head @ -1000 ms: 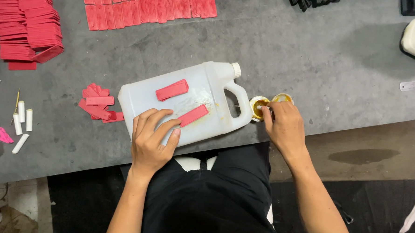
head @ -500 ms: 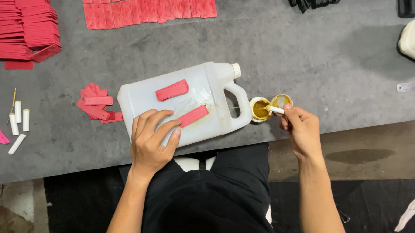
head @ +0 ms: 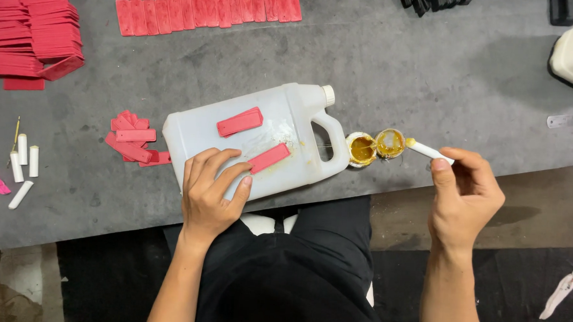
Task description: Applying glue to small red leather strips using a manual applicator on a workshop table
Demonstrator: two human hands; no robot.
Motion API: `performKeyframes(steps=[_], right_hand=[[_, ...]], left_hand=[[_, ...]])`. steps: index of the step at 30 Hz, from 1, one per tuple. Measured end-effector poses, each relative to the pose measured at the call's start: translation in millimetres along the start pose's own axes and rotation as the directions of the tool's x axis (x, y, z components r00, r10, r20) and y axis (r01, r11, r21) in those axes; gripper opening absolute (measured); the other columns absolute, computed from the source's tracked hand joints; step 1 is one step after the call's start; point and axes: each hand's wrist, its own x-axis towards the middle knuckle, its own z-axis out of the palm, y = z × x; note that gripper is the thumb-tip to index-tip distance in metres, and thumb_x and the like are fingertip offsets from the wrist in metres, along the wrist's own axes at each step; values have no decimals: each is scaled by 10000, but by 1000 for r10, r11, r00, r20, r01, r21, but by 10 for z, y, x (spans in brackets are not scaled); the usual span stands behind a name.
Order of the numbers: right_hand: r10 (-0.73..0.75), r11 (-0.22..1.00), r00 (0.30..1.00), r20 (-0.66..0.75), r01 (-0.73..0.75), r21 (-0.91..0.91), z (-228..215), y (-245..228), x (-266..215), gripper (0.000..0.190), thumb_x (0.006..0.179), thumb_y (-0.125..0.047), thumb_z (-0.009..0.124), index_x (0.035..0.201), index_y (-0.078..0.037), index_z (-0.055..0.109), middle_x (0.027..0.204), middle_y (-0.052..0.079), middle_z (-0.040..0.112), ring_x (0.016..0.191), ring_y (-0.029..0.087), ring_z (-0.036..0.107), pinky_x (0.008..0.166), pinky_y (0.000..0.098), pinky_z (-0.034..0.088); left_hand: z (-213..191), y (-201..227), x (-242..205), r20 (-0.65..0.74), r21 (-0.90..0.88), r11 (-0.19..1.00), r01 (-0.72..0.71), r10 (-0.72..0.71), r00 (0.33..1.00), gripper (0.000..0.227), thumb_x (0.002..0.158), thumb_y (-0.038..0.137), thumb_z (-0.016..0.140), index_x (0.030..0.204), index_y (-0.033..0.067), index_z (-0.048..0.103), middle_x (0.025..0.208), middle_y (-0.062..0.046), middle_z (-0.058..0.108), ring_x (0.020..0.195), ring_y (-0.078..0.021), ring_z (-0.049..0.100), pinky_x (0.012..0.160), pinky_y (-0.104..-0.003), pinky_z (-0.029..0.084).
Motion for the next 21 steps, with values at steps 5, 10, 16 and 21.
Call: performKeyframes(steps=[5, 10, 16, 21], right_hand=[[-163, 975, 983, 88, 174, -135, 16, -35, -53, 91, 1087, 24, 698, 1166, 63, 677, 1076, 157, 642, 964, 211, 592, 854, 292, 460], [-285, 947, 958, 25, 286, -150, -182, -182, -5, 108, 1116, 51, 723, 1186, 106, 661, 1102, 211, 646, 984, 265, 600, 840, 332, 455], [-494, 864, 863, -100, 476, -160, -282, -254, 42, 318, 1119, -160, 737, 1165, 128, 610, 1072, 272, 589, 1021, 375, 583, 951, 431, 467], [-302, 892, 942, 148, 334, -306, 67, -147, 30, 44, 1104, 49, 724, 1130, 84, 721, 990, 169, 663, 850, 224, 551, 766, 330, 410]], left_hand=[[-12, -3, -4, 4, -11, 1000, 10, -10, 1000, 151, 959, 170, 639, 992, 87, 761, 1136, -95, 706, 1030, -313, 613, 903, -415, 465], [-26, 2, 12, 1, -9, 1000, 4, -4, 1000, 150, 959, 166, 636, 999, 88, 757, 1128, -92, 706, 1019, -307, 616, 890, -409, 465], [-23, -1, 8, 3, 3, 1000, 6, -6, 1000, 137, 939, 159, 646, 995, 94, 753, 1134, -86, 703, 1031, -303, 622, 895, -410, 473], [-33, -2, 11, 4, -2, 1000, 14, -14, 1000, 134, 931, 150, 662, 1007, 96, 758, 1136, -81, 701, 1026, -298, 624, 904, -404, 469]])
